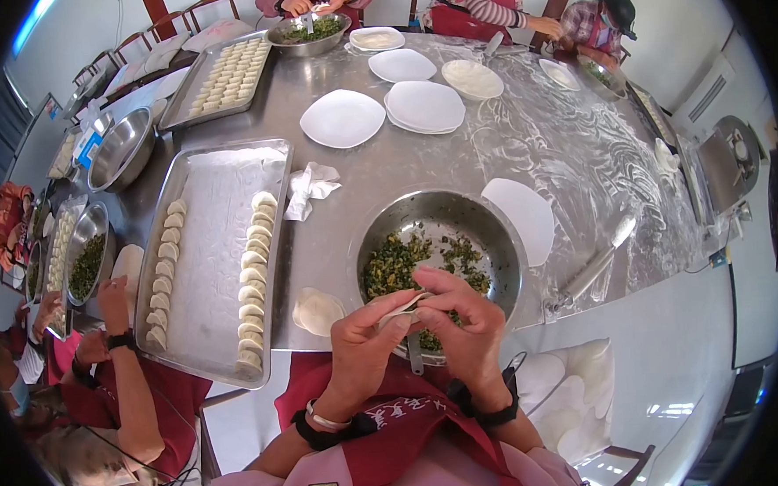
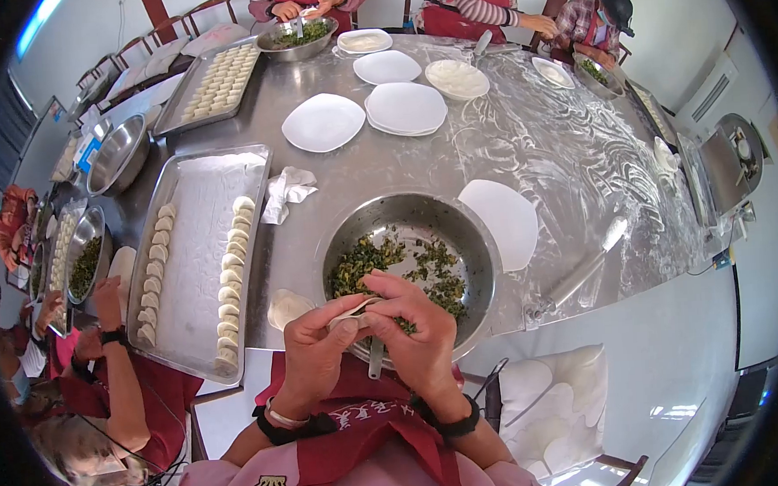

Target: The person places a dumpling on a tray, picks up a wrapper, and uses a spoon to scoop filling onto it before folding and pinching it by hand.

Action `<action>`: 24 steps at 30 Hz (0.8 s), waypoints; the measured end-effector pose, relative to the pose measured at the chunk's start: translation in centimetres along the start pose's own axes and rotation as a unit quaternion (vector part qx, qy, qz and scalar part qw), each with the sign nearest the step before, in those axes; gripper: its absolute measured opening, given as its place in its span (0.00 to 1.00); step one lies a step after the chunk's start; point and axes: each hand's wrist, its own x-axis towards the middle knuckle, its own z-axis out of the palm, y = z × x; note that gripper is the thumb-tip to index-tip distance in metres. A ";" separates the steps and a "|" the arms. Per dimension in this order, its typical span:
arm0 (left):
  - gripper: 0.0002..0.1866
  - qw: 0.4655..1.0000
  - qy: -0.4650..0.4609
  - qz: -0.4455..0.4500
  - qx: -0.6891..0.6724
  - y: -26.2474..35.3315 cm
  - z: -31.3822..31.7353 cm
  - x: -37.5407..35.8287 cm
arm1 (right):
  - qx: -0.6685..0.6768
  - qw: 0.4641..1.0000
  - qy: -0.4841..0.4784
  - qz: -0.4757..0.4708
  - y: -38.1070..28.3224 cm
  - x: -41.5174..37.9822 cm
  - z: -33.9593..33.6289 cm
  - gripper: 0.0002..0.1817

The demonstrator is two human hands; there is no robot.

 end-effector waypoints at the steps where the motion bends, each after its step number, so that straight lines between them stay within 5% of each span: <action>1: 0.17 1.000 -0.001 0.002 0.001 0.0 0.0 0.0 | -0.003 1.000 -0.006 0.016 0.4 -0.1 -0.2 0.10; 8: 0.16 0.999 0.030 -0.007 0.025 0.3 0.1 0.3 | 0.086 0.993 0.034 0.079 -0.8 -0.1 1.0 0.31; 24: 0.18 0.998 0.050 0.004 -0.027 -0.5 0.9 0.0 | 0.142 0.979 0.107 0.102 0.8 -1.7 2.2 0.13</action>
